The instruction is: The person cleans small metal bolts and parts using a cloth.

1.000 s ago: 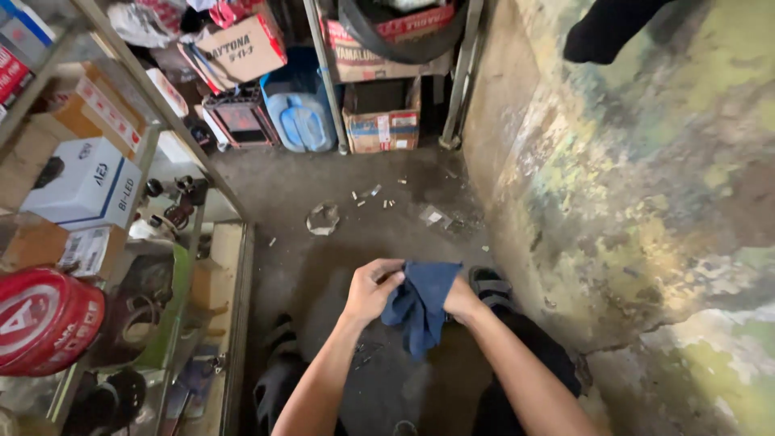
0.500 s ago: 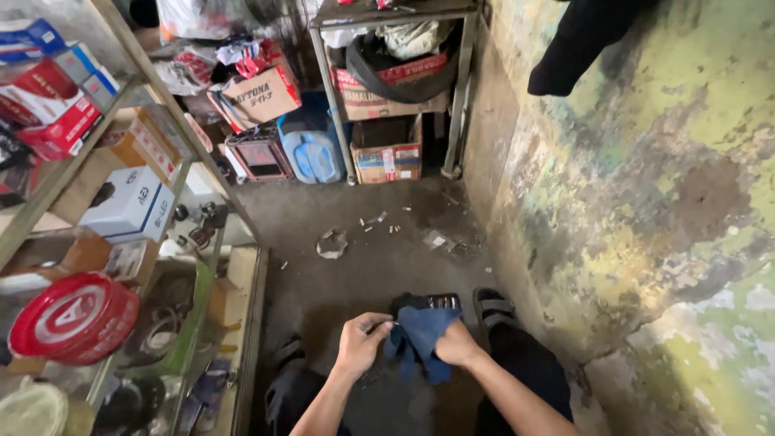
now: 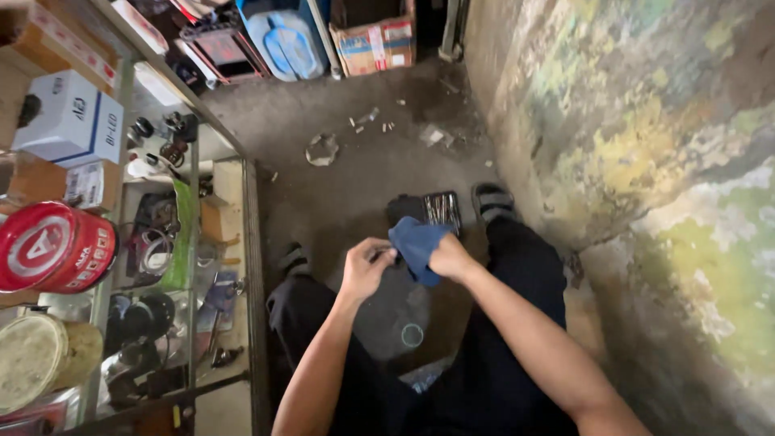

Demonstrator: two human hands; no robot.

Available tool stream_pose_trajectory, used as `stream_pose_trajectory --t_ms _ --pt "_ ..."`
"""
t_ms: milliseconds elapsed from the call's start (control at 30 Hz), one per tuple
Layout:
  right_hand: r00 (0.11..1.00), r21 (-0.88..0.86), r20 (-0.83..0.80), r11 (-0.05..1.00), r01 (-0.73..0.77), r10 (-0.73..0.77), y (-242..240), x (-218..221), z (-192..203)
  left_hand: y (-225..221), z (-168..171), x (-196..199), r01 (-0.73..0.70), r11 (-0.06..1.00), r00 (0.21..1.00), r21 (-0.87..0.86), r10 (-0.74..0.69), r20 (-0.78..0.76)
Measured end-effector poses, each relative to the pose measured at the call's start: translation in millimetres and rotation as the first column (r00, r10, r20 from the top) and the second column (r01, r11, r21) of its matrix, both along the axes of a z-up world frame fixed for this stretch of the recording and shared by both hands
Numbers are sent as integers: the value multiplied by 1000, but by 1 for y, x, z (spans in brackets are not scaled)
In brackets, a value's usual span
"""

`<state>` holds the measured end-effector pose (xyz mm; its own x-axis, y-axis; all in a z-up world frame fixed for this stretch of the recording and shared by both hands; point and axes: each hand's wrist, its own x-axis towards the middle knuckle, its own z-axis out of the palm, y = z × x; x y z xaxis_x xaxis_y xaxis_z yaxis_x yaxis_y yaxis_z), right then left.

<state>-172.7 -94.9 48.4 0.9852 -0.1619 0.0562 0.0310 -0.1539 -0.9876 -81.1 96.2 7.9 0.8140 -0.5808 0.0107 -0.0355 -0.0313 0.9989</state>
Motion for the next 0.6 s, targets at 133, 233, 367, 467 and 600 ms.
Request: stream_pose_trajectory --t_ms 133,233,367,467,600 --pt "997 119 -27 990 74 -71 4 4 -8 -6 5 -1 -66 998 998 18 67 -18" --pt "989 214 -59 966 144 -134 4 11 -11 -8 -26 10 -119 993 988 -22 116 -102" --pt "949 312 -97 896 315 -300 -7 15 -27 -6 -36 21 -191 980 962 -57 175 -210" --pt "954 523 -102 801 291 -281 -8 8 -11 1 -47 25 -238 958 956 -157 203 -211" --pt "980 264 127 958 116 -154 -2 4 -9 2 -50 24 -227 969 958 -96 205 -200"
